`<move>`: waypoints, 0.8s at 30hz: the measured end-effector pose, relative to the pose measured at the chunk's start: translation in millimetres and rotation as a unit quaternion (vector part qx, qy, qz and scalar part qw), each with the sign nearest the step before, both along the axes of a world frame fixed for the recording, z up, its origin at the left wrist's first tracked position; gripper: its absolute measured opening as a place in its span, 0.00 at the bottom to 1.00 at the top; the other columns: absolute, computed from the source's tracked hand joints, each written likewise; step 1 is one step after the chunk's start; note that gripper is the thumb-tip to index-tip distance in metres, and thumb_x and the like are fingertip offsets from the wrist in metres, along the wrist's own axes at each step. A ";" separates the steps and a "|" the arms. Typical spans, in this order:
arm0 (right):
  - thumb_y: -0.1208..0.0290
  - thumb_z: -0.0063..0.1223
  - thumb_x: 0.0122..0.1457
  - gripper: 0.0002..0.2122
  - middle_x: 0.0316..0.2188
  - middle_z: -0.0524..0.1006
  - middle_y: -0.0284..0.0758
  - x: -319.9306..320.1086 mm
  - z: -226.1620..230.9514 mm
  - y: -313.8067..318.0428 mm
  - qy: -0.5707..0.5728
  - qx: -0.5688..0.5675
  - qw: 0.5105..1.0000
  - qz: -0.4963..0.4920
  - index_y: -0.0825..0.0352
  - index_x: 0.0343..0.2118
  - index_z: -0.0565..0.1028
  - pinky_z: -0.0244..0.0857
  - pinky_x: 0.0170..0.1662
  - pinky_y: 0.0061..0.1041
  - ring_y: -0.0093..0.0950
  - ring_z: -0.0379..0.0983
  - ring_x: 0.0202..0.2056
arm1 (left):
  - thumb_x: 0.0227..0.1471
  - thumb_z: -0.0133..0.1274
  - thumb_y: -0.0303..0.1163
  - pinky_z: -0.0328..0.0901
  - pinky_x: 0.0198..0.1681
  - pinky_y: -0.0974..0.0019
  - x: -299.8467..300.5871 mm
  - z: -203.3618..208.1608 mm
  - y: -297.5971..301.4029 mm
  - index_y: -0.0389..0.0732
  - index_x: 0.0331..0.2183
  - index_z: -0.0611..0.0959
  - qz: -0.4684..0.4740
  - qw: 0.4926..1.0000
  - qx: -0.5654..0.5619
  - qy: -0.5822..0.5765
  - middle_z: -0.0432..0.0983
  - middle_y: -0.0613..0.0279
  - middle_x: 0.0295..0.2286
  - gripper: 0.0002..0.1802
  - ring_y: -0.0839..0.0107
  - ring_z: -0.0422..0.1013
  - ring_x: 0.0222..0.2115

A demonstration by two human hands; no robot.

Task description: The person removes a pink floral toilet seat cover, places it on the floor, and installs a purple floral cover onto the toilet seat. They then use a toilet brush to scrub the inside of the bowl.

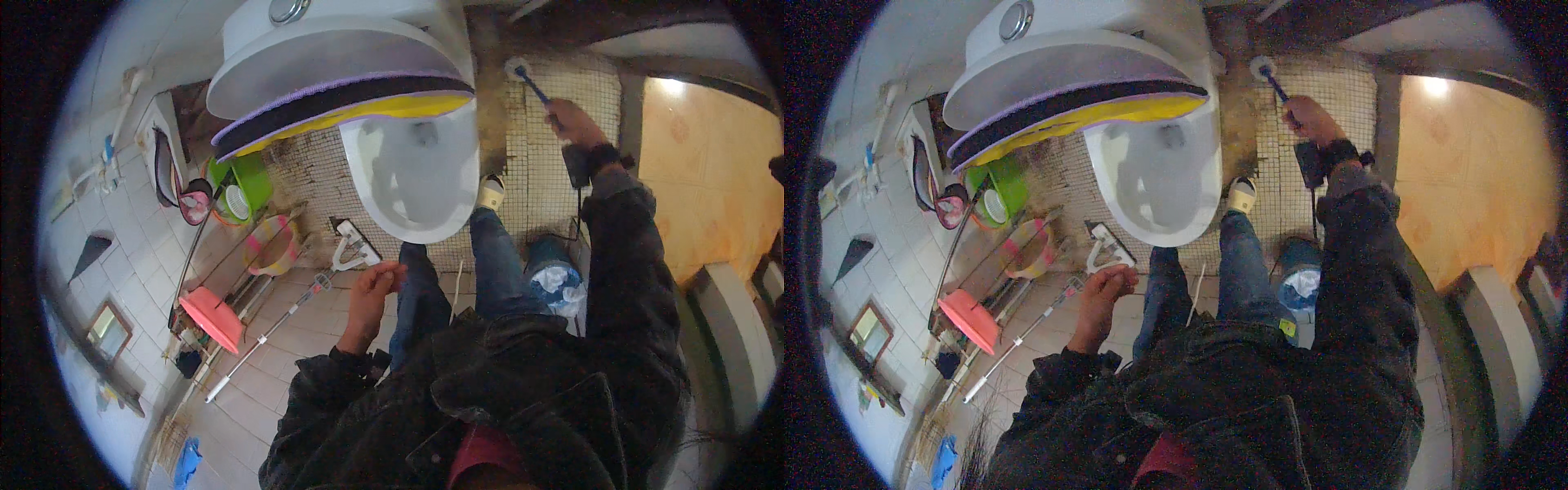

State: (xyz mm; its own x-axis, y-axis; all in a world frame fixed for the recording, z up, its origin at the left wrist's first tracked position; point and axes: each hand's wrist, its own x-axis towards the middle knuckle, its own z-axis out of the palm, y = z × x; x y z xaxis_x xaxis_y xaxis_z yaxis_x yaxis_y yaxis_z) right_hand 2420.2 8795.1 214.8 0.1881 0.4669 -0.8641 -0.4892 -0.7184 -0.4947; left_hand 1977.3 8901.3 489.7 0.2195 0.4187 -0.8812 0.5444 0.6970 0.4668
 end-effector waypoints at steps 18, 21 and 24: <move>0.62 0.46 0.61 0.15 0.30 0.72 0.34 -84.5 253.0 86.3 -0.062 0.390 0.854 -0.340 0.71 0.43 0.70 0.63 0.30 0.21 0.23 0.67 0.26 | 0.57 0.43 0.27 0.65 0.42 0.69 -110.7 24.1 5.9 0.35 0.43 0.74 0.055 0.995 0.034 -0.073 0.75 0.57 0.40 0.13 0.71 0.71 0.38; 0.64 0.45 0.62 0.12 0.23 0.70 0.31 -167.2 268.3 65.0 -0.195 0.314 0.895 -0.248 0.69 0.38 0.71 0.58 0.27 0.18 0.20 0.63 0.23 | 0.57 0.43 0.28 0.65 0.42 0.69 -139.5 31.3 24.0 0.34 0.43 0.74 0.044 0.994 0.039 -0.090 0.75 0.56 0.40 0.13 0.71 0.71 0.39; 0.64 0.45 0.62 0.11 0.18 0.68 0.28 -219.8 272.6 45.7 -0.218 0.245 0.924 -0.197 0.68 0.34 0.71 0.53 0.24 0.17 0.17 0.61 0.20 | 0.58 0.42 0.28 0.65 0.42 0.69 -155.6 24.4 33.4 0.34 0.43 0.75 0.041 0.994 0.042 -0.088 0.75 0.56 0.40 0.13 0.71 0.71 0.38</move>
